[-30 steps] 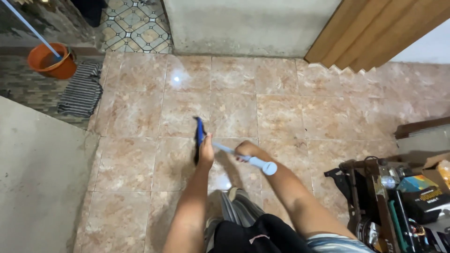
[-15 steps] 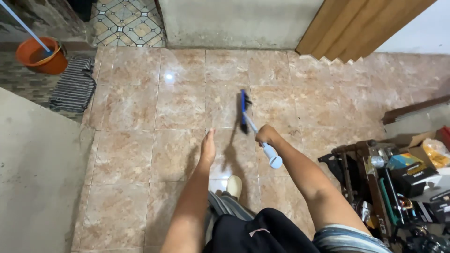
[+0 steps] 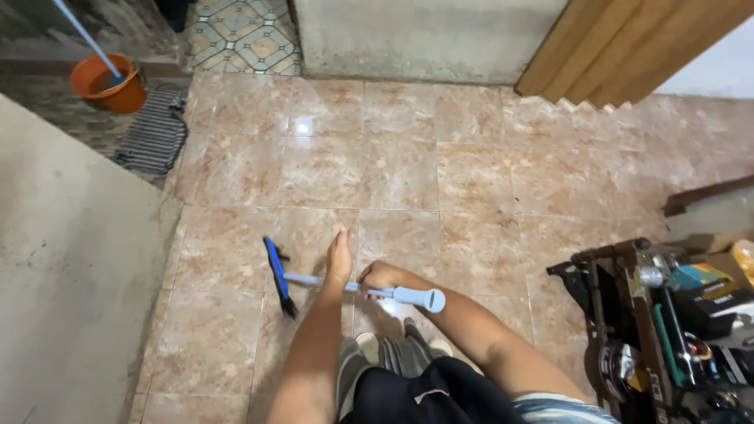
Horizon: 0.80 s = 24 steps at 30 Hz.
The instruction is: The recorder uses a squeegee to clean a tiled floor, moving from a hallway into a room with large speakers.
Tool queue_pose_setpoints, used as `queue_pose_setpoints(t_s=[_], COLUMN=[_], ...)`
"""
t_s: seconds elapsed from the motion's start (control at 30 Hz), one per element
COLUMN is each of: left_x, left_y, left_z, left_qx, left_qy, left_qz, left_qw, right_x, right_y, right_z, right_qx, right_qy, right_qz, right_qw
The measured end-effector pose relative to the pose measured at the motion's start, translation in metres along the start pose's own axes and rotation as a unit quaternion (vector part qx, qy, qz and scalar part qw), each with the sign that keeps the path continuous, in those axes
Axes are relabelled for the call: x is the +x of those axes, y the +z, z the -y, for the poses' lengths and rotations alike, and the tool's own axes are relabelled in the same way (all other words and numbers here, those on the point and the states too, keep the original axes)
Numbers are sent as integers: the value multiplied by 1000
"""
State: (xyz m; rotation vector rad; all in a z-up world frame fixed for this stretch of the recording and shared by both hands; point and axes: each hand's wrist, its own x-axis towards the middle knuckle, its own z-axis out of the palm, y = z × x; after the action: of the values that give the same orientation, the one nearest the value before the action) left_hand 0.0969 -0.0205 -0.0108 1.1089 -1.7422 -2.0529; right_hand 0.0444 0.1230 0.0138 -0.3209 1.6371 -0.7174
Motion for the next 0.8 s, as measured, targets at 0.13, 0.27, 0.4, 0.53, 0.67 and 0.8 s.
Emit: queue_pose_setpoints(t_s=[0.13, 0.27, 0.4, 0.53, 0.67, 0.8], left_x=[-14, -20, -36, -56, -68, -78], left_y=[0, 18, 53, 96, 109, 109], left_z=[-1, 23, 16, 2, -3, -10], left_qx=[7, 38, 21, 5, -3, 20], left_qy=[-6, 14, 46, -27, 3, -1], left_qz=[-18, -18, 12, -11, 24, 21], left_qw=[1000, 999, 999, 1000, 1000, 1000], right_x=[6, -33, -62, -76, -79, -97], right_y=[-3, -55, -133, -194, -220, -206], right_z=[-25, -43, -71, -102, -112, -101], right_qx=[-42, -67, -50, -26, -109, -444], right_qy=[-8, 32, 55, 65, 67, -26], right_qz=[28, -5, -39, -101, -131, -123], right_qw=[999, 997, 997, 992, 983, 887])
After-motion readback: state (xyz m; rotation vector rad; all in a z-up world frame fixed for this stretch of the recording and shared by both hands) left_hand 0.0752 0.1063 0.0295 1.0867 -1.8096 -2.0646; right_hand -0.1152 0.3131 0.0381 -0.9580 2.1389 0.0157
